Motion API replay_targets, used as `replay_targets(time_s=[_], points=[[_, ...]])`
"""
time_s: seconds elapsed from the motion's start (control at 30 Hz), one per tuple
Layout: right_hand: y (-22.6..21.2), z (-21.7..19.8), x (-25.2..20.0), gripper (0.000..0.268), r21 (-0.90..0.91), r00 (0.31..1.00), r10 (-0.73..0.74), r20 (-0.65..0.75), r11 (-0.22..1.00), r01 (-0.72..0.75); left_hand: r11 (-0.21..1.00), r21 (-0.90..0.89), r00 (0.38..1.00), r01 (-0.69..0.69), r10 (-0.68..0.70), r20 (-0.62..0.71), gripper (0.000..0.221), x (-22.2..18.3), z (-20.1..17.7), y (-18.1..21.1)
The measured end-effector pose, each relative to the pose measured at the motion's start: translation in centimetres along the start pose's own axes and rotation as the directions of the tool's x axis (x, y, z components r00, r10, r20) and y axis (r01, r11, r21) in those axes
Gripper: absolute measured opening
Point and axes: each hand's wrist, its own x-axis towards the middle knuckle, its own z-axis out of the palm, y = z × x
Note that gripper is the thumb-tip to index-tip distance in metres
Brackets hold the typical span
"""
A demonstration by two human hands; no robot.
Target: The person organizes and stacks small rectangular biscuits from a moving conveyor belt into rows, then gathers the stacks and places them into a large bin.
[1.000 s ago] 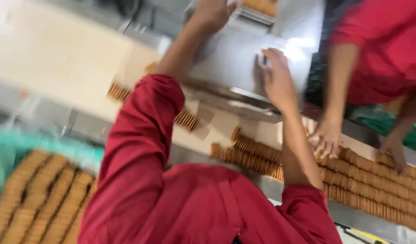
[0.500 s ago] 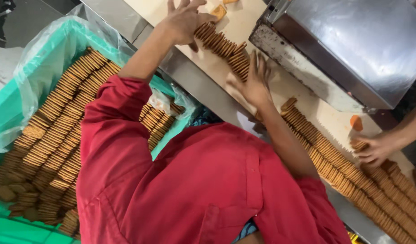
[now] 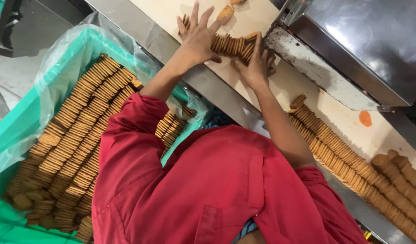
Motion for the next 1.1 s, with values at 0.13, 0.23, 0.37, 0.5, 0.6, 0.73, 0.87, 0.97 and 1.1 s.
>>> replay_targets(time_s=[0.13,0.23,0.37,0.5,0.6,0.73,0.87,0.97,1.1], points=[[0.9,-1.3,-0.4,0.083,0.141,0.983,-0.183,0.01,0.974,0.18,0.981,0.118,0.943,0.155,-0.183,0.277,0.085,0.7,-0.3,0.6],[-0.3,-2.1,-2.1,0.079,-0.036,0.986,-0.158,0.043,0.987,0.16,0.99,0.068,0.964,0.125,-0.138,0.229,0.083,0.1,-1.0,0.1],[-1.5,-2.2,-3.2,0.09,0.008,0.968,-0.242,-0.072,0.97,0.243,0.993,0.107,0.991,-0.043,0.029,0.132,0.119,0.8,1.0,1.2],[-2.0,-1.7,-3.0,0.089,-0.053,0.98,-0.192,-0.05,0.981,0.189,0.988,0.138,0.932,-0.064,0.009,0.363,0.097,3.0,4.6,1.5],[-2.6,-2.1,-3.0,0.094,-0.051,0.978,-0.201,-0.049,0.979,0.199,0.978,0.09,0.952,-0.187,0.158,0.263,0.112,3.2,4.5,0.5],[-4.4,-2.2,-3.4,0.097,0.026,0.947,-0.297,-0.119,0.953,0.302,0.936,0.264,0.968,-0.232,0.25,-0.035,0.114,1.4,-0.2,-2.8],[-6.0,-2.3,-3.2,0.073,-0.027,0.974,-0.213,-0.072,0.977,0.211,0.988,0.154,0.991,-0.024,0.002,0.136,0.066,0.8,-3.1,-4.9],[-4.5,-2.0,-4.2,0.073,-0.054,0.971,-0.231,-0.066,0.972,0.228,0.991,0.114,0.998,-0.063,0.062,0.012,0.057,-1.6,-1.6,-3.2],[-1.5,0.4,-5.0,0.077,-0.092,0.951,-0.279,-0.136,0.959,0.268,0.976,-0.116,0.982,-0.182,0.176,-0.062,0.062,-4.1,-0.7,-2.1]])
